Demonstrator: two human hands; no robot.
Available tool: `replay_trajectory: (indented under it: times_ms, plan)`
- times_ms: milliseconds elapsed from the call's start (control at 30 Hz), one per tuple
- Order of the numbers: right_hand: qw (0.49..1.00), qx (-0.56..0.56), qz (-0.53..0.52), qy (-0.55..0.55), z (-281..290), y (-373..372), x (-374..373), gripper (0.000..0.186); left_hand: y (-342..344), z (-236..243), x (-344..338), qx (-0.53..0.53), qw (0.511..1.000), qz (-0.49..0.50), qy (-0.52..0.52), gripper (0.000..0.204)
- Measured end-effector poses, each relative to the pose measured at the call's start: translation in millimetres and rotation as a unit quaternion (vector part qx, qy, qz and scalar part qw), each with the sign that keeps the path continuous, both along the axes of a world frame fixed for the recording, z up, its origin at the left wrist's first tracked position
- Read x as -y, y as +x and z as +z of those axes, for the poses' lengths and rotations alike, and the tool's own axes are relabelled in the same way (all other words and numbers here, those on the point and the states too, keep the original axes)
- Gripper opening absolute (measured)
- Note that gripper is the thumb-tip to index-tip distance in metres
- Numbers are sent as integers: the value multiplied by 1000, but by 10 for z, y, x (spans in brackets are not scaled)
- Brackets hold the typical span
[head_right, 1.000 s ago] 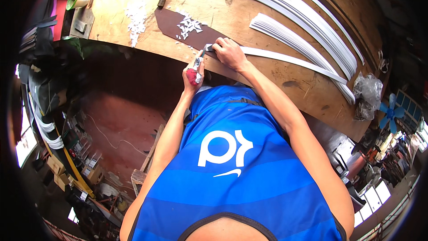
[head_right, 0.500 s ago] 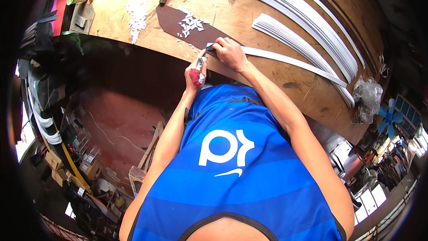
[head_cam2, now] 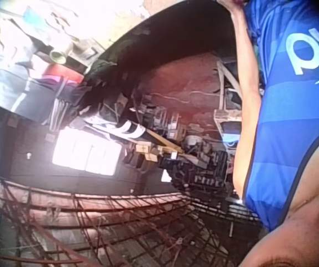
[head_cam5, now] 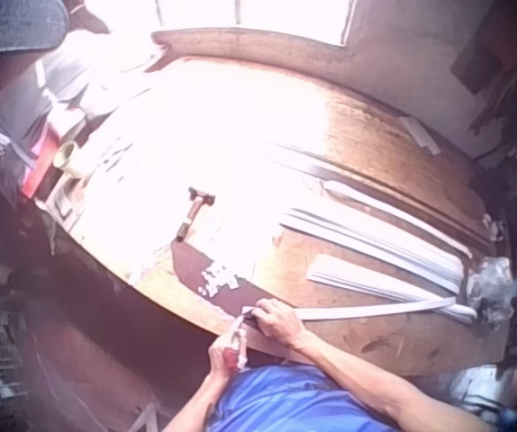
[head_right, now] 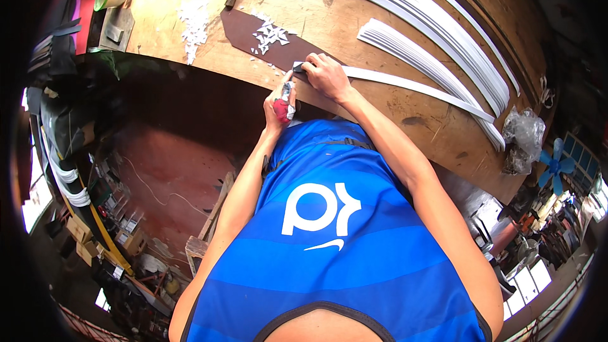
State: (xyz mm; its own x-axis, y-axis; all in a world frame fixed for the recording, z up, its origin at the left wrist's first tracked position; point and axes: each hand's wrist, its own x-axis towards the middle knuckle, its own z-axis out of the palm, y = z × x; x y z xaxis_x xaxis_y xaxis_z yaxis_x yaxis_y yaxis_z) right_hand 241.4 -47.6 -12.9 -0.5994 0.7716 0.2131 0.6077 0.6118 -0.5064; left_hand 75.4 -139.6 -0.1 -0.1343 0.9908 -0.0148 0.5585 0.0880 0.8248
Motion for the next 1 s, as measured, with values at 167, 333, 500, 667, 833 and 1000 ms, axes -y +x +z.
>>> replay_trajectory:
  times_ms: [167,333,500,667,833,1000]
  plan:
    - [1000,-4,-5,-2,-4,1,2,12,10,-4,-8,1,1000,-3,-5,39]
    - [1000,-25,-3,3,-29,31,-2,10,18,33,-16,-12,1000,-6,-11,39]
    - [1000,-24,-9,4,-48,37,13,8,-1,-14,1,-4,999,0,47,46]
    - [1000,-27,0,-11,-39,53,9,10,-24,-38,31,-47,998,-29,38,49]
    - [1000,-11,-12,-18,3,201,15,16,-13,-13,38,-44,999,-26,19,51]
    - [1000,4,-1,-8,26,257,9,20,-27,-35,46,-32,999,-25,19,52]
